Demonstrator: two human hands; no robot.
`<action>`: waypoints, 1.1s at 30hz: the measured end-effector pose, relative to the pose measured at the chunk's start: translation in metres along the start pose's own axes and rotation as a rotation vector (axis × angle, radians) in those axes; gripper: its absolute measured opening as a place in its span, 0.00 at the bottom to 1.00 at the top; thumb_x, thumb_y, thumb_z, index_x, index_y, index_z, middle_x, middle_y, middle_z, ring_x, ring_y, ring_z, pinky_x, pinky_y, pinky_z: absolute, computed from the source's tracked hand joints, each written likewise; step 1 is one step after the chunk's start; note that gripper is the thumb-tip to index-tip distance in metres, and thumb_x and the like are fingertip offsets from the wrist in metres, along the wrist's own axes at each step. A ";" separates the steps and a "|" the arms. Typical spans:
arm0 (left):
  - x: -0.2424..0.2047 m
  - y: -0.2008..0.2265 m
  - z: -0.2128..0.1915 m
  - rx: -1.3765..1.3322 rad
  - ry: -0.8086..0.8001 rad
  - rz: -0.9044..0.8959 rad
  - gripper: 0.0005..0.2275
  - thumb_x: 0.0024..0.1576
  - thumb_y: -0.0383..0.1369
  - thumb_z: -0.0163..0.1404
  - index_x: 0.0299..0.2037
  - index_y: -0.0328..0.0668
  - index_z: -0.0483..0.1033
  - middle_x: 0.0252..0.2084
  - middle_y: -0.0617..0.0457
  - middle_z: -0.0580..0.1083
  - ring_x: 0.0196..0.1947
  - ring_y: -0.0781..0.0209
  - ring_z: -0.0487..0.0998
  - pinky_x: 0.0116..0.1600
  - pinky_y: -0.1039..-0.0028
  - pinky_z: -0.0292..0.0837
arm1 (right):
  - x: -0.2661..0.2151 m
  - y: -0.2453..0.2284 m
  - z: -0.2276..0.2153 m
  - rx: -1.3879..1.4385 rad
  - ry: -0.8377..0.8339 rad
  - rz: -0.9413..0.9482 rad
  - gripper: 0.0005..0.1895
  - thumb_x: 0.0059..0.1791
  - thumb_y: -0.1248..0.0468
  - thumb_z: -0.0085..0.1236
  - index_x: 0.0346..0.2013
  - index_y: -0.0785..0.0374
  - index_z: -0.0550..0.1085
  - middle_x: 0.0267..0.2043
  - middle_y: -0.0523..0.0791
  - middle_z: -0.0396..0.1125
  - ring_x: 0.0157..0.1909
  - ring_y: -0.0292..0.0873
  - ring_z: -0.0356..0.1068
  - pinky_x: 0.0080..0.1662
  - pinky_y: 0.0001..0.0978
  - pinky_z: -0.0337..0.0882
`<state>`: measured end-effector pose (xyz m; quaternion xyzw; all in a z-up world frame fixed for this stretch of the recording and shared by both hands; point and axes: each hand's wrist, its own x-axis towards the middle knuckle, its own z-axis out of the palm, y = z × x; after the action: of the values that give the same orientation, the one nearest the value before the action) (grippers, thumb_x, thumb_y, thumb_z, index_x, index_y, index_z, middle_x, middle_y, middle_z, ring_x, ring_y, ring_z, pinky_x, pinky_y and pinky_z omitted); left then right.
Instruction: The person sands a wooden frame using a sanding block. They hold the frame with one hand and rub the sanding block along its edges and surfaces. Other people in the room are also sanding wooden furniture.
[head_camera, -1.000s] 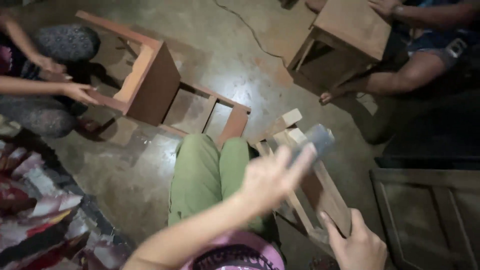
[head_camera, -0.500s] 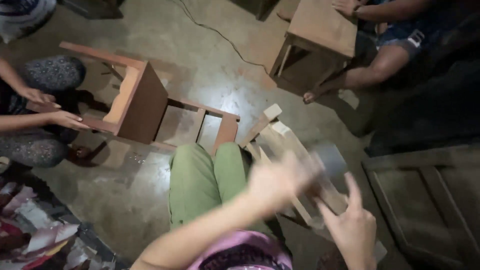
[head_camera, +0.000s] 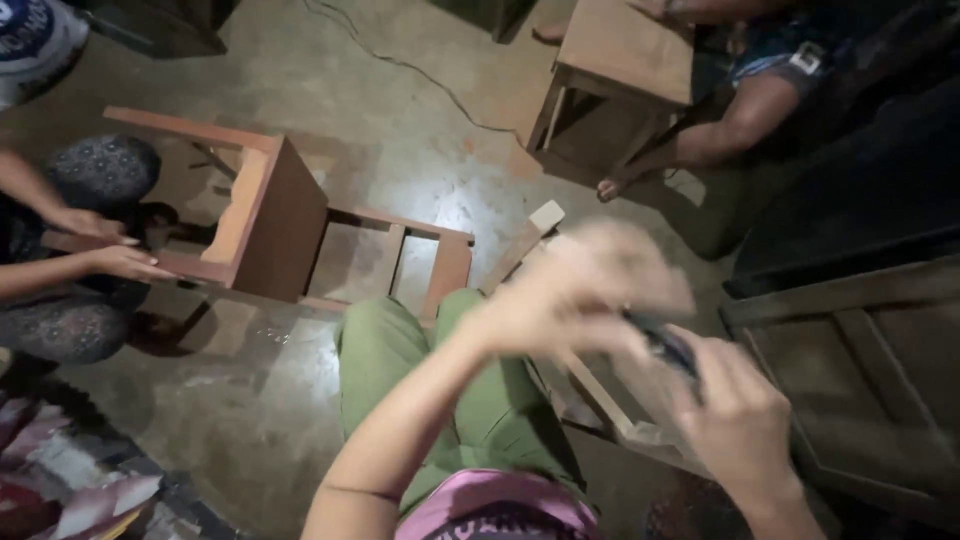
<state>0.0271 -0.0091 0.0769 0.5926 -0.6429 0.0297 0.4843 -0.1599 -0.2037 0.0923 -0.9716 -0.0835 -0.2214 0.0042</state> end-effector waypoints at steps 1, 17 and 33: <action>0.002 -0.008 -0.016 0.006 0.201 -0.084 0.20 0.62 0.51 0.50 0.60 0.56 0.75 0.56 0.52 0.74 0.58 0.55 0.74 0.60 0.61 0.67 | -0.009 0.010 -0.002 0.036 -0.037 0.101 0.16 0.51 0.57 0.62 0.47 0.65 0.78 0.45 0.48 0.70 0.47 0.48 0.73 0.48 0.38 0.72; -0.020 -0.092 0.026 -0.724 0.713 -0.527 0.14 0.61 0.32 0.52 0.21 0.49 0.76 0.21 0.64 0.66 0.28 0.75 0.66 0.38 0.79 0.65 | 0.088 -0.015 0.088 0.296 0.114 0.114 0.10 0.53 0.59 0.65 0.44 0.61 0.81 0.33 0.47 0.62 0.36 0.54 0.69 0.40 0.42 0.72; -0.018 -0.105 0.042 -0.511 0.798 -0.572 0.15 0.65 0.37 0.46 0.25 0.50 0.78 0.13 0.56 0.66 0.20 0.68 0.67 0.33 0.76 0.69 | 0.062 -0.029 0.063 0.288 0.180 0.252 0.04 0.50 0.64 0.70 0.33 0.61 0.82 0.27 0.46 0.61 0.28 0.53 0.67 0.34 0.36 0.68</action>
<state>0.0827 -0.0528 -0.0135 0.5498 -0.2099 -0.0379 0.8076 -0.0822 -0.1626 0.0613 -0.9400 0.0087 -0.2907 0.1783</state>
